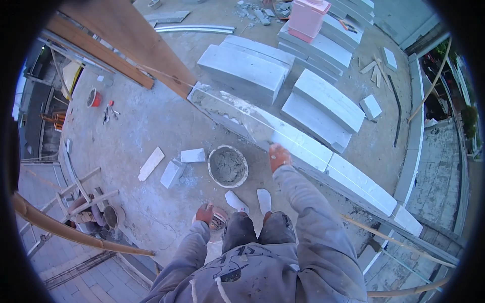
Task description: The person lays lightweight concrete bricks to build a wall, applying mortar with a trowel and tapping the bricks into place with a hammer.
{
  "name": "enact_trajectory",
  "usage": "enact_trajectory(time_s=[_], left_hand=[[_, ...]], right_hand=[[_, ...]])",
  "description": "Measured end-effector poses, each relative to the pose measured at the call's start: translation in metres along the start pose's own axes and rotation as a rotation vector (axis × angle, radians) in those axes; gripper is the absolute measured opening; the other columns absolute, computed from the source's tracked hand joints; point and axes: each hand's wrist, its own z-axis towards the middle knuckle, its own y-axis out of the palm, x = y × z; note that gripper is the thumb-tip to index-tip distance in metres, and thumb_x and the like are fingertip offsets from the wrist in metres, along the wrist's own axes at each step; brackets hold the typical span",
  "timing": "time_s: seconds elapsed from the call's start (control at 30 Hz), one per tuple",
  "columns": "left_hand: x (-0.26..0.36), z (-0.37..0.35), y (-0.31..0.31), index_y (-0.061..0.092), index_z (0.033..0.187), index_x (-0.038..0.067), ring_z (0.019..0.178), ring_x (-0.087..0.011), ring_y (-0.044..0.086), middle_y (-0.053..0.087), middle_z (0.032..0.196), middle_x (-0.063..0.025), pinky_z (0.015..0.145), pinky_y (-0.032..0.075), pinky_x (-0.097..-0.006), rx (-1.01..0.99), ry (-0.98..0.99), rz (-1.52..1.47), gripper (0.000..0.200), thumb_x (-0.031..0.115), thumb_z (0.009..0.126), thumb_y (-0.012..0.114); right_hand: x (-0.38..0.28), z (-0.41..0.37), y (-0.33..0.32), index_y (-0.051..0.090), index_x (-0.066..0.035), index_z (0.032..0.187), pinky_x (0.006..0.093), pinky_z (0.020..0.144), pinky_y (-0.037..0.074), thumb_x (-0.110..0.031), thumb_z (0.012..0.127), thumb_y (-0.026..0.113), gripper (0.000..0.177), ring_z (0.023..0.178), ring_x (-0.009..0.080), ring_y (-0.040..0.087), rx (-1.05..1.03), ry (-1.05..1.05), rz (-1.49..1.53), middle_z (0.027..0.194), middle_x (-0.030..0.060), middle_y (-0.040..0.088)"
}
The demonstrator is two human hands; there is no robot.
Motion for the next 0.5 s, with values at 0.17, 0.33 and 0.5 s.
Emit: enact_trajectory(time_s=[0.17, 0.33, 0.5], left_hand=[[0.044, -0.016, 0.0, 0.06, 0.109, 0.003, 0.101, -0.0365, 0.057, 0.061, 0.105, -0.0215, 0.088, 0.043, -0.0401, -0.107, 0.144, 0.112, 0.045, 0.041, 0.088, 0.049], [0.063, -0.014, -0.02, 0.062, 0.105, 0.004, 0.099, -0.0349, 0.058, 0.062, 0.102, -0.0202, 0.085, 0.045, -0.0391, -0.103, 0.244, 0.194, 0.043, 0.041, 0.087, 0.052], [0.083, -0.014, -0.049, 0.06, 0.107, 0.003, 0.098, -0.0351, 0.058, 0.062, 0.102, -0.0204, 0.085, 0.044, -0.0395, -0.041, 0.27, 0.155, 0.044, 0.041, 0.087, 0.051]], right_hand=[[0.007, -0.037, -0.008, 0.043, -0.003, 0.112, 0.0413, 0.067, 0.052, -0.011, 0.084, 0.044, 0.029, 0.086, 0.0312, 0.062, -0.225, 0.089, 0.268, 0.094, 0.0192, 0.059], [0.046, -0.082, 0.005, 0.042, -0.002, 0.112, 0.0403, 0.067, 0.052, -0.01, 0.083, 0.044, 0.029, 0.086, 0.0308, 0.062, -0.216, 0.116, 0.264, 0.094, 0.0181, 0.059], [0.088, -0.122, -0.012, 0.044, -0.003, 0.111, 0.0422, 0.071, 0.05, -0.015, 0.08, 0.049, 0.034, 0.088, 0.0335, 0.061, -0.247, 0.138, 0.341, 0.098, 0.0183, 0.059]])
